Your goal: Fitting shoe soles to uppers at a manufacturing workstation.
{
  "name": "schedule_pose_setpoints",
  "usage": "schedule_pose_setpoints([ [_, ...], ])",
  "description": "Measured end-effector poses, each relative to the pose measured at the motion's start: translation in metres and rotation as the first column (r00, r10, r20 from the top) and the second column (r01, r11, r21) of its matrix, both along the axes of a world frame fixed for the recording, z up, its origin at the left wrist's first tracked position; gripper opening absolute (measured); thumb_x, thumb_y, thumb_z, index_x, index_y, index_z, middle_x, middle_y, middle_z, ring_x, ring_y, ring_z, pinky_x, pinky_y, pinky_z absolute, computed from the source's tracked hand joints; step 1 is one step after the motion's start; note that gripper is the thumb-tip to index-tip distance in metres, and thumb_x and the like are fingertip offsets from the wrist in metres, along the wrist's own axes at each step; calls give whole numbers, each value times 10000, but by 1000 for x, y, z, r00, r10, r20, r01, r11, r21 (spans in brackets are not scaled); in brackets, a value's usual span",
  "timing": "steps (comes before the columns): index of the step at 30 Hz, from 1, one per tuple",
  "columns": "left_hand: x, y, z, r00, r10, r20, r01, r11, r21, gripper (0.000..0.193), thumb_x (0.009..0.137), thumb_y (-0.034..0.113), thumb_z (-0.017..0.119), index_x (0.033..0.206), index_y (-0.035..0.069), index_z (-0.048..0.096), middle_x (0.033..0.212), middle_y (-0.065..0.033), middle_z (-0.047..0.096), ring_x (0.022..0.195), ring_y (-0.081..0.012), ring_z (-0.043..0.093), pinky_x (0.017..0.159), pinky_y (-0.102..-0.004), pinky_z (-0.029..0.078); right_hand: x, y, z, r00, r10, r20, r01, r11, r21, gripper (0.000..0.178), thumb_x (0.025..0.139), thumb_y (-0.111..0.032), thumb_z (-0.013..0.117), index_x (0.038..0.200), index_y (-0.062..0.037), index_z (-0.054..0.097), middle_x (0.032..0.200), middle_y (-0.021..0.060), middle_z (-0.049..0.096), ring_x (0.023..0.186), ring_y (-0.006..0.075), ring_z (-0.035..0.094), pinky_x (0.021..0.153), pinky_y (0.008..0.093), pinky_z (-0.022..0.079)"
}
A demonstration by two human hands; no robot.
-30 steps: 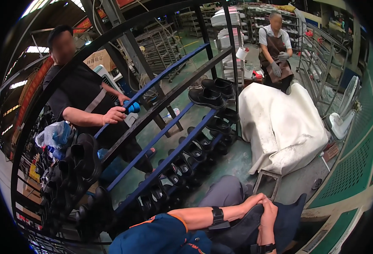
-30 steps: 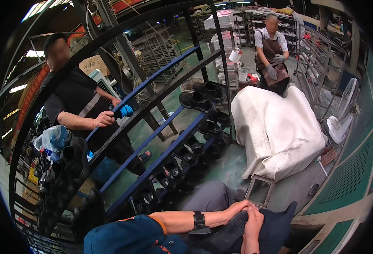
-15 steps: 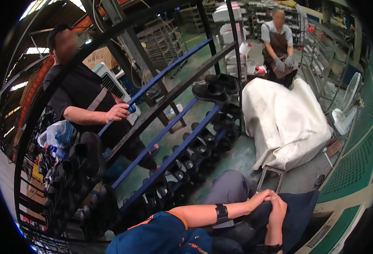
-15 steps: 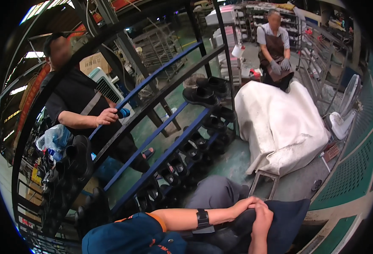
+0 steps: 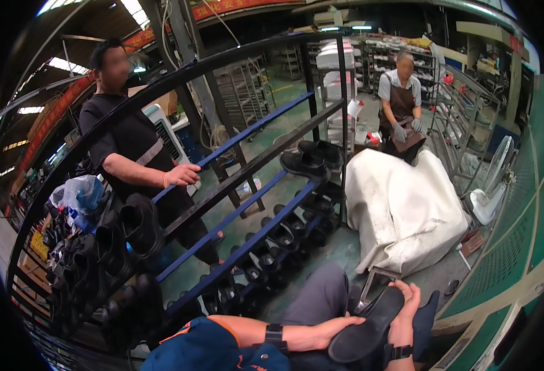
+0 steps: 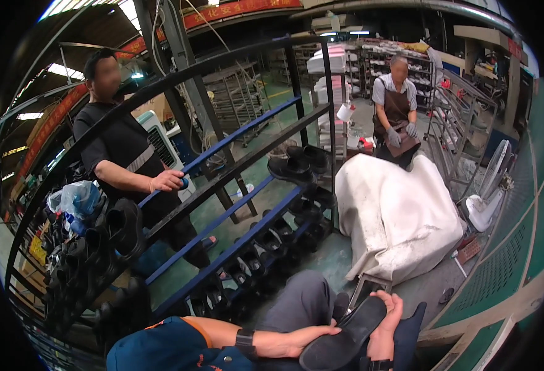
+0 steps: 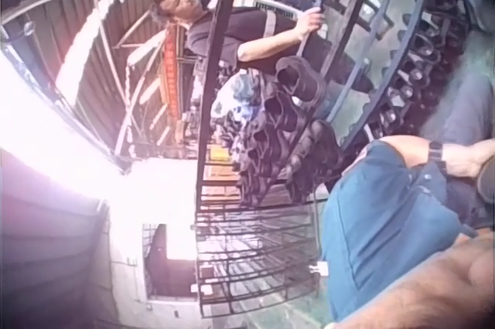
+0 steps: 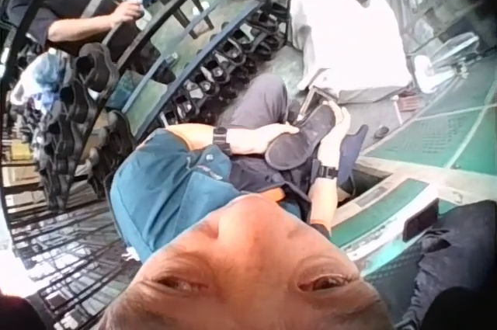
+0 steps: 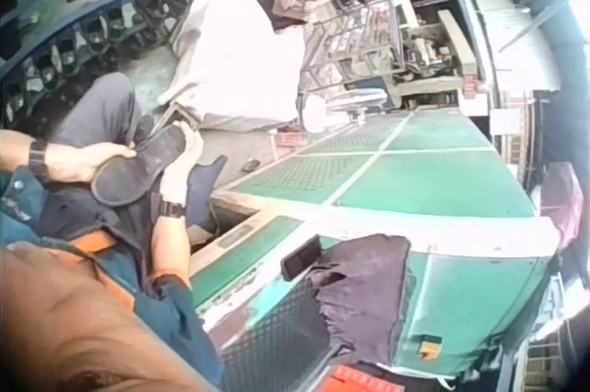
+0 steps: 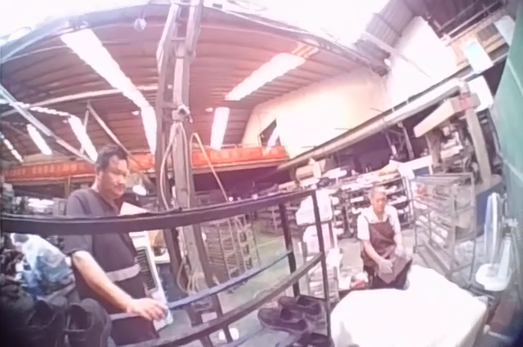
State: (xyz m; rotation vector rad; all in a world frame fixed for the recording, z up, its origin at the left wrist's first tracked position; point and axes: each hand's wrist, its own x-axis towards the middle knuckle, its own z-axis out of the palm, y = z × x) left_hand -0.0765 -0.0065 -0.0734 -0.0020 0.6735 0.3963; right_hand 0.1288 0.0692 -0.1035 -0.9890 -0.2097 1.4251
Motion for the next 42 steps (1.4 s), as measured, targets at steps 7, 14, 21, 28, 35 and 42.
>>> schedule_pose_setpoints([
  [7, -10, -22, 49, 984, 82, -160, -54, 984, 172, 781, 979, 239, 620, 1601, 164, 154, 1456, -86, 481, 1263, -151, 536, 1015, -271, 472, -6, -7, 25, 977, 141, -162, -106, 973, 206, 464, 931, -385, 454, 865, 19, 672, 935, 194, 715, 818, 274, 678, 778, 356, 552],
  [14, -31, -11, 44, 990, -96, -103, 128, 919, 372, 826, 983, 229, 619, 1592, 62, 86, 1519, -117, 407, 1289, -158, 514, 1065, -274, 427, 53, -1, -119, 932, 64, 356, -146, 967, 211, 331, 994, -277, 505, 998, -5, 694, 920, 102, 700, 841, 203, 660, 761, 347, 550],
  [21, -60, 7, 57, 987, 47, 156, -141, 728, 671, 910, 895, 288, 685, 1589, 59, 142, 1510, -105, 433, 1303, -198, 519, 1100, -336, 410, 63, -48, -58, 905, 422, -60, -416, 905, 92, 476, 1026, -341, 489, 1377, -22, 521, 1337, 133, 608, 1236, 289, 578, 1068, 471, 455],
  [28, -98, 20, 66, 919, 249, 304, -384, 737, 557, 873, 794, 349, 732, 1496, 30, 322, 1457, -197, 465, 1310, -346, 512, 1119, -481, 407, 18, -64, 25, 733, 674, -96, -580, 692, 430, 663, 893, -184, 690, 1443, 46, 400, 1314, 161, 595, 1191, 263, 610, 1023, 404, 484],
  [35, -130, 3, 58, 887, 432, 164, -423, 618, 663, 916, 796, 234, 724, 1542, 34, 231, 1513, -166, 397, 1384, -314, 436, 1151, -446, 358, 2, 78, 57, 970, 22, -240, 52, 954, 294, 505, 1023, -399, 472, 1289, 29, 508, 1273, 170, 611, 1102, 314, 635, 818, 422, 566],
  [42, -154, 29, 117, 457, 861, -224, 822, -313, 476, 767, 778, 367, 777, 1390, 31, 459, 1465, -200, 422, 1404, -367, 364, 1169, -481, 279, -90, -2, 78, 319, 892, -320, -814, 431, 390, 724, 1000, -560, 397, 1548, -102, 278, 1413, 203, 512, 1200, 446, 573, 881, 645, 527],
])
